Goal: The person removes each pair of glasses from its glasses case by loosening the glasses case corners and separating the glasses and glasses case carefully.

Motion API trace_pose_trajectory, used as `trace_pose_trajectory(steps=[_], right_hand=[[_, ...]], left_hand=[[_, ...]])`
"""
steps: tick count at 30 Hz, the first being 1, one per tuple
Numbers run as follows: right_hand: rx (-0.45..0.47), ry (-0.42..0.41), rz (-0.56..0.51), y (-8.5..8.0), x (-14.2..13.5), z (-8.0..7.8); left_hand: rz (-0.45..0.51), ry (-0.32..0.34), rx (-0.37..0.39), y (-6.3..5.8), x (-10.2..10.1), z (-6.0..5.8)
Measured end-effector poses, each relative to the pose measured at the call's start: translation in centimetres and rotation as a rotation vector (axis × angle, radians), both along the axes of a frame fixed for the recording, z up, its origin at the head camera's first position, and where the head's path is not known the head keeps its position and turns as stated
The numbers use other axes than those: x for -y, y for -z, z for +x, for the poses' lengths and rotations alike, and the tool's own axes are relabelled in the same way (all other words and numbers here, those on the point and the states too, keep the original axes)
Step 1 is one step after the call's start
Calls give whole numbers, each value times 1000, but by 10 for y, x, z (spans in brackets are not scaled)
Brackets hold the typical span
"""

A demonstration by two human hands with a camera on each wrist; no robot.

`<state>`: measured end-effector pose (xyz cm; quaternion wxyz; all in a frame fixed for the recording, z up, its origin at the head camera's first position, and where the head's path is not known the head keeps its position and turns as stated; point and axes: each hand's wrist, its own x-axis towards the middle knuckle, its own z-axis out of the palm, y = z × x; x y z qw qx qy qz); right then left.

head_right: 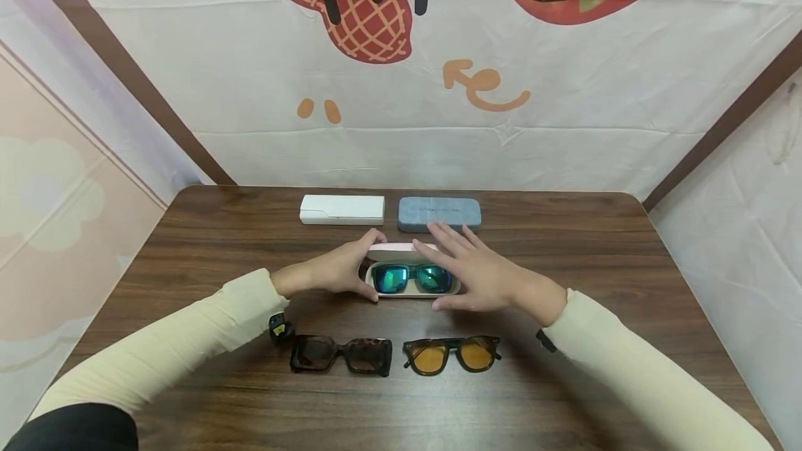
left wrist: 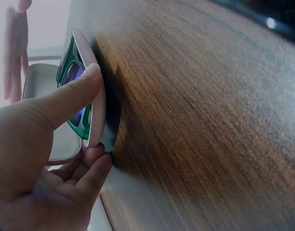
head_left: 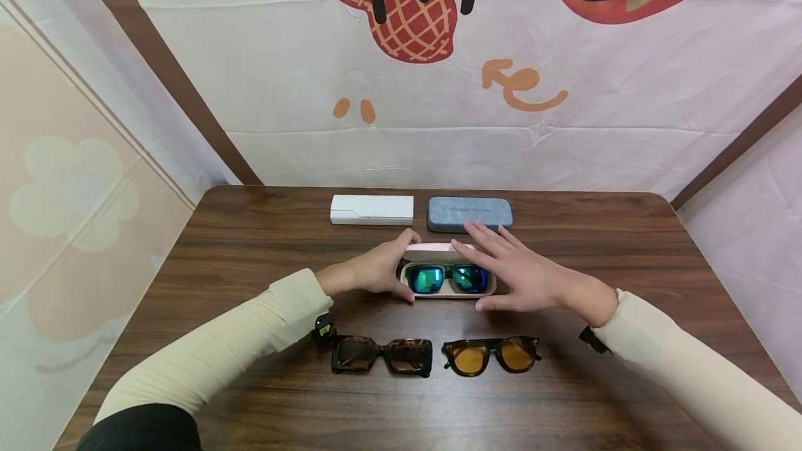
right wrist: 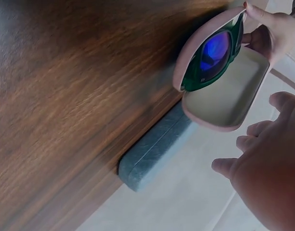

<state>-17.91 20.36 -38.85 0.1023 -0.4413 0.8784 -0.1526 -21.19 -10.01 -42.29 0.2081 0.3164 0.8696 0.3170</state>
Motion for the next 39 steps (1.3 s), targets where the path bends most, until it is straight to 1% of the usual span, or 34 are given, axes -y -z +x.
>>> trace_pose_trajectory(steps=[6,11,18,23,28,35,39], right_hand=[[-39,-38,19,0,3,7],[-35,-65,8,-2,7,12],[-35,-66,10,-3,10,18],[-59,-66,-26,-1,13,21],[-118,-55,-83,1,16,23],[-261,-81,-174,1,21,21],[-290,-88,-194,0,25,22]], left_hand=[[-5,-3,6,-1,-1,0],[-10,-10,3,-2,-1,0],[-16,-4,4,-2,0,1],[-16,-4,-1,-2,-1,1],[-21,-7,2,-2,-1,1],[-6,-2,-7,-2,-1,1],[4,1,0,-3,-1,1]])
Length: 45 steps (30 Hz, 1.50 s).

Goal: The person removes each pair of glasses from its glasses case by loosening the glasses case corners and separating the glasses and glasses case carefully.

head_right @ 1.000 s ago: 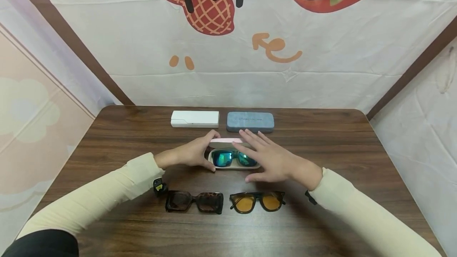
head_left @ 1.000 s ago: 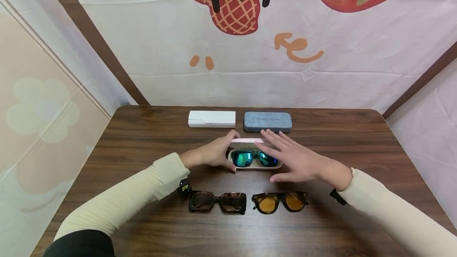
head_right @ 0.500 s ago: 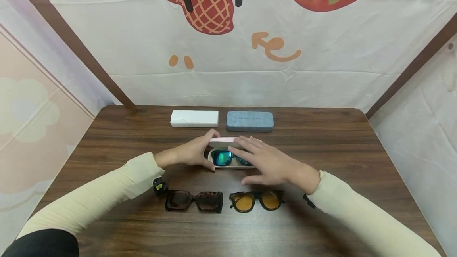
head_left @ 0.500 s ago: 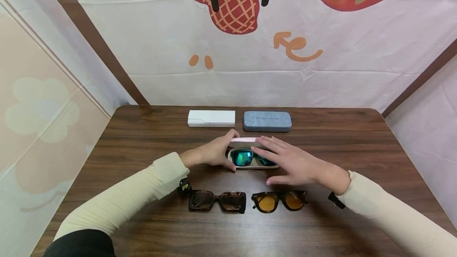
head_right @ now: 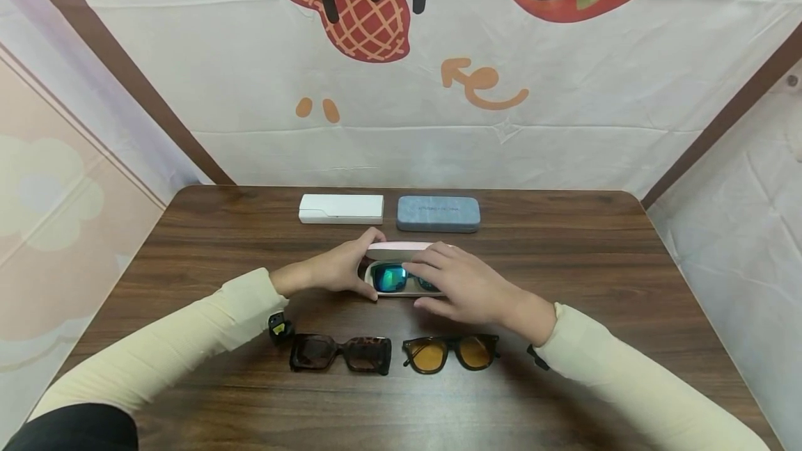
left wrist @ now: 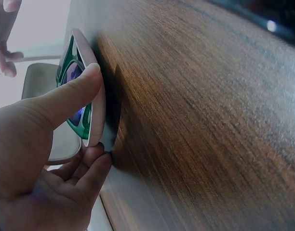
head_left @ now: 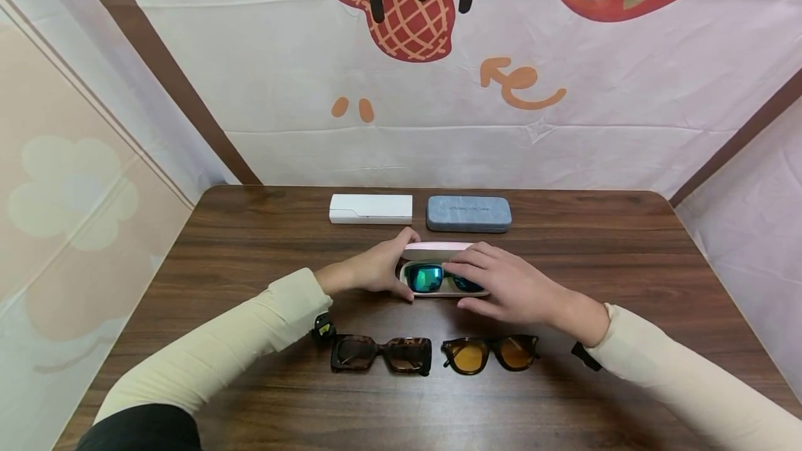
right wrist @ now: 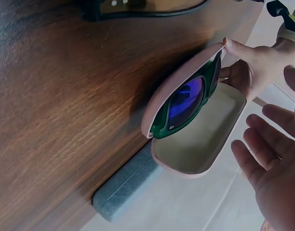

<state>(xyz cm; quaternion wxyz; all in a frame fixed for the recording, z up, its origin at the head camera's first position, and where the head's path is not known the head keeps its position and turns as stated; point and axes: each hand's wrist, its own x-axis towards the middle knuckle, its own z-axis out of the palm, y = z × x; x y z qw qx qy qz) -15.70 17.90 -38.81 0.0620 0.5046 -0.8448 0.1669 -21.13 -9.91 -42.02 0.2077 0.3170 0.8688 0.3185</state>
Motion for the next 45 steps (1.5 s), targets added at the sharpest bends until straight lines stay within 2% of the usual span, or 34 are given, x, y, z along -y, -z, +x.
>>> trace_pose_trajectory(steps=[12,17,24,33,38,45], right_hand=[[-60,105,30,9,15,8],[-85,163,86,16,22,9],[-115,224,218,21,27,9],[-131,277,245,32,32,4],[-131,289,245,33,35,2],[-75,321,243,31,37,0]], left_hand=[[20,4,10,-1,1,2],[19,5,11,0,1,2],[7,1,6,2,1,2],[20,1,-6,1,2,2],[25,3,-11,0,2,2],[31,5,-11,2,2,2]])
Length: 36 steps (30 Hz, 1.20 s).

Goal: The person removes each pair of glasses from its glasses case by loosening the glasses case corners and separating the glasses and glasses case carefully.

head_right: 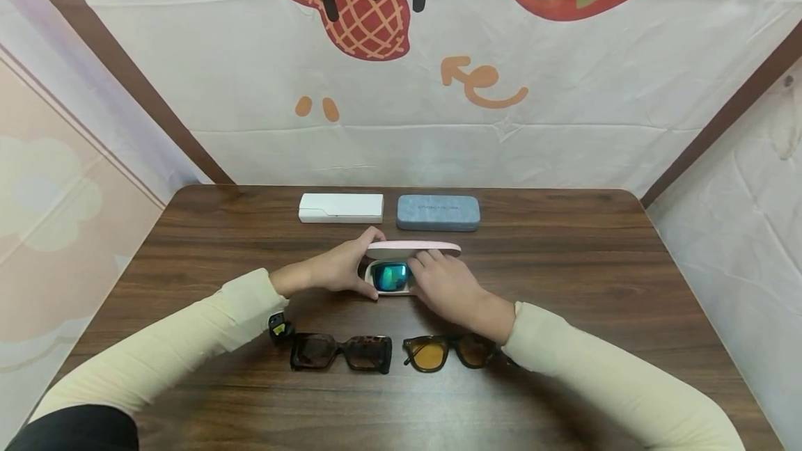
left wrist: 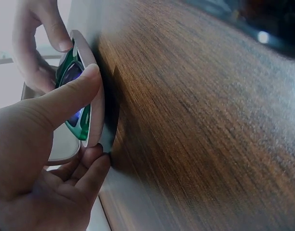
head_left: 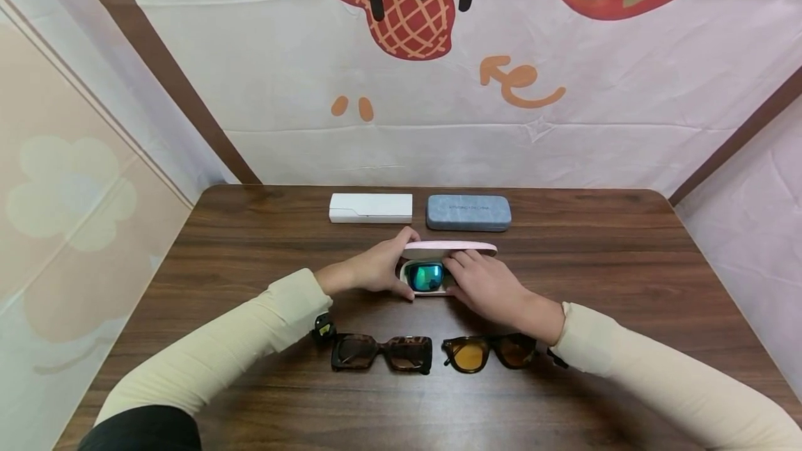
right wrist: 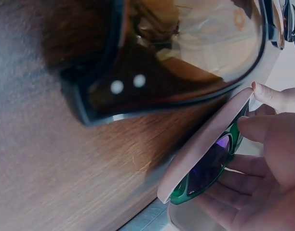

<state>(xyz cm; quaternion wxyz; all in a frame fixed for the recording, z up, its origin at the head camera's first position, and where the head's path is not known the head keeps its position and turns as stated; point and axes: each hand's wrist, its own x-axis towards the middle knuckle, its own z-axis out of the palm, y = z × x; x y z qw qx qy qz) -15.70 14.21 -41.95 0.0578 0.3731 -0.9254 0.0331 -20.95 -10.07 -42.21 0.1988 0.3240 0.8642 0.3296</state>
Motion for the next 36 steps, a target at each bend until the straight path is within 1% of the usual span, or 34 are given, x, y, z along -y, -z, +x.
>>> trace_pose_trajectory(steps=[7,12,19,26,36], right_hand=[[-8,2,-68,-1,0,-3],[10,-2,-113,-2,0,-4],[39,-7,-130,-3,1,-5],[18,-11,-153,-1,1,-6],[18,-19,-143,-5,2,-6]], left_hand=[[1,6,-1,-1,0,-1],[8,10,1,-1,0,-2],[11,11,17,-1,0,-1],[24,26,-31,-1,1,-1],[22,23,-23,-2,1,0]])
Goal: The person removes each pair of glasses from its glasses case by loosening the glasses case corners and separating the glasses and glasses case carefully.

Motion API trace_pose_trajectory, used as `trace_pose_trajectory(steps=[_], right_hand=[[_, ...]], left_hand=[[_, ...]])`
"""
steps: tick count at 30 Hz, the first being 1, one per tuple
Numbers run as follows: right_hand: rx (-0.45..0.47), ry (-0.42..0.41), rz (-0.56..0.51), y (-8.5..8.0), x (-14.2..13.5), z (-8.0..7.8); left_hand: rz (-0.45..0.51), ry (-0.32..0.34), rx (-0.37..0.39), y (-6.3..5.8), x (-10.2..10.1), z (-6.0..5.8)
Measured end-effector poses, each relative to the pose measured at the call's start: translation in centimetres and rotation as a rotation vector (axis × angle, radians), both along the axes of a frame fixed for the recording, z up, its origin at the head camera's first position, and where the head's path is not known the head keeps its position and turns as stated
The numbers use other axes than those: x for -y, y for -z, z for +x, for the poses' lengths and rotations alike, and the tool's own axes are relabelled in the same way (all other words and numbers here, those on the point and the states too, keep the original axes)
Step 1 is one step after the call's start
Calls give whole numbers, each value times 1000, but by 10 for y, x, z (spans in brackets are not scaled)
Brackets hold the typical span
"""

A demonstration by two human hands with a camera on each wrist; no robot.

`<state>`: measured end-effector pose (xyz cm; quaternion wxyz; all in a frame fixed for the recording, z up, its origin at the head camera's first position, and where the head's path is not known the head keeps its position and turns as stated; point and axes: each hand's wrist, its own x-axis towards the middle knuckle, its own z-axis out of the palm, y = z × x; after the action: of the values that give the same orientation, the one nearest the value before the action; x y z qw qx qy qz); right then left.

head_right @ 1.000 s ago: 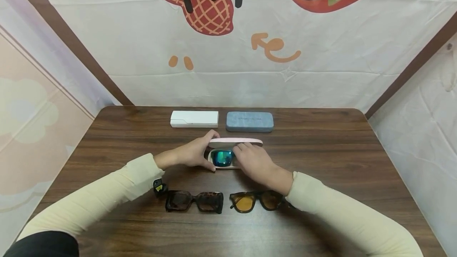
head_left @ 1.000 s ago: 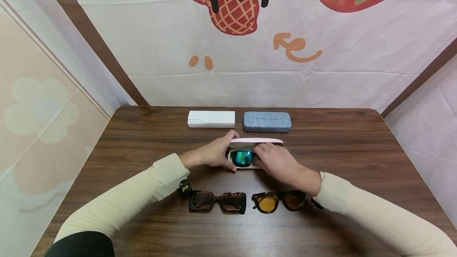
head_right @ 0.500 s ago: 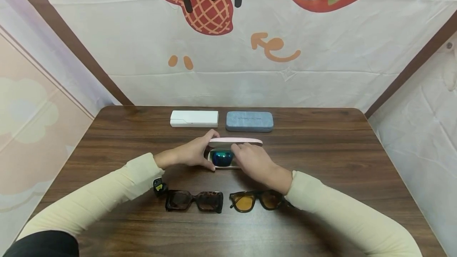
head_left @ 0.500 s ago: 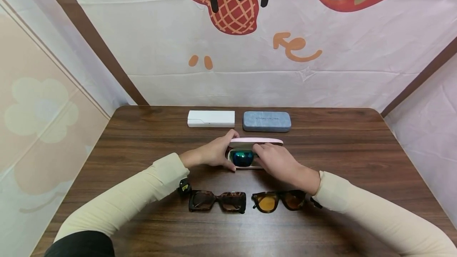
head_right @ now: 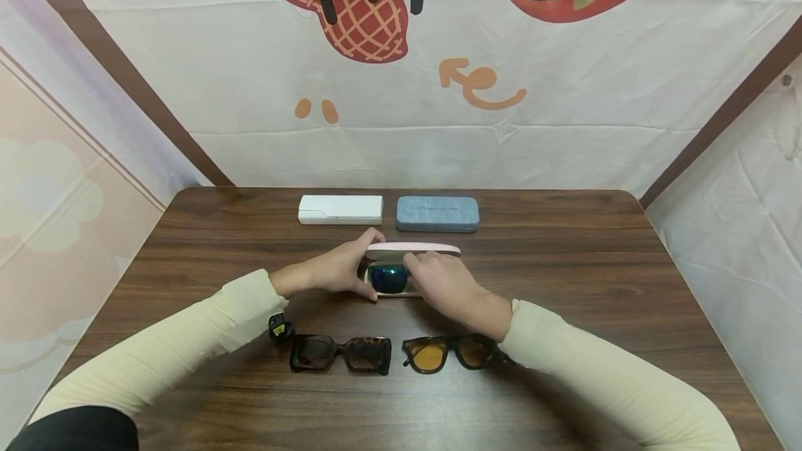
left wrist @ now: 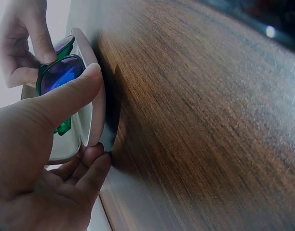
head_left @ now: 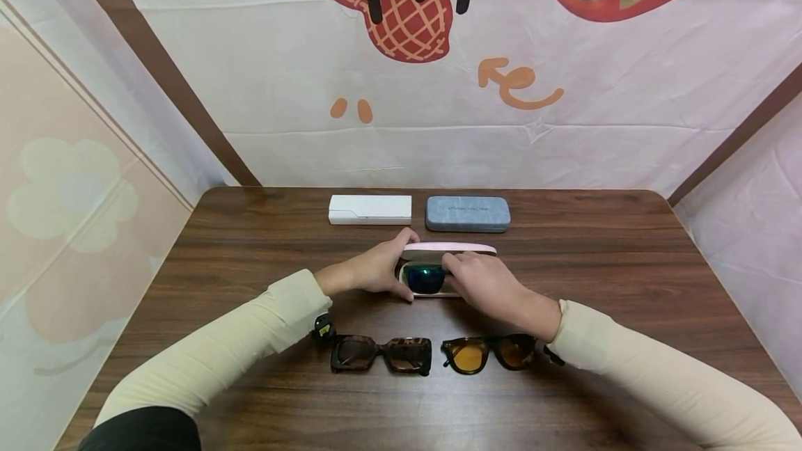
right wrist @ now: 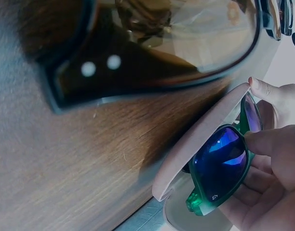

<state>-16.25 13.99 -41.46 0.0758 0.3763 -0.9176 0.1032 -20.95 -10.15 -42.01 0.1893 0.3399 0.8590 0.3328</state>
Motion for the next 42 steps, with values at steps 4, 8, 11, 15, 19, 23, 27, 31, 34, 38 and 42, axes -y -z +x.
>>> trace_pose_trajectory(steps=[4,8,11,15,19,23,27,31,34,38,42], right_hand=[[-3,-4,-5,-1,0,0],[-5,-7,-13,-2,0,1],[-14,-13,-20,-3,0,2],[-28,-18,-25,-4,0,2],[-27,-19,-27,-5,-1,3],[-25,-19,-29,-7,-2,3],[-22,-14,-33,-10,-4,3],[-12,-10,-41,-15,-6,4],[3,-12,-46,-18,-7,5],[30,-8,-53,-23,-10,8],[61,2,-67,-29,-14,11]], left_hand=[[4,-1,6,-1,-1,0],[5,-1,7,0,-1,0],[3,-3,6,0,-1,0],[-1,-5,11,0,-1,0],[-1,-4,12,1,0,0],[3,-1,6,1,0,-1],[10,4,1,1,0,-1],[13,6,-1,2,0,-1],[13,8,-1,2,0,-1],[12,9,-1,2,1,-1],[4,-4,-4,2,0,-1]])
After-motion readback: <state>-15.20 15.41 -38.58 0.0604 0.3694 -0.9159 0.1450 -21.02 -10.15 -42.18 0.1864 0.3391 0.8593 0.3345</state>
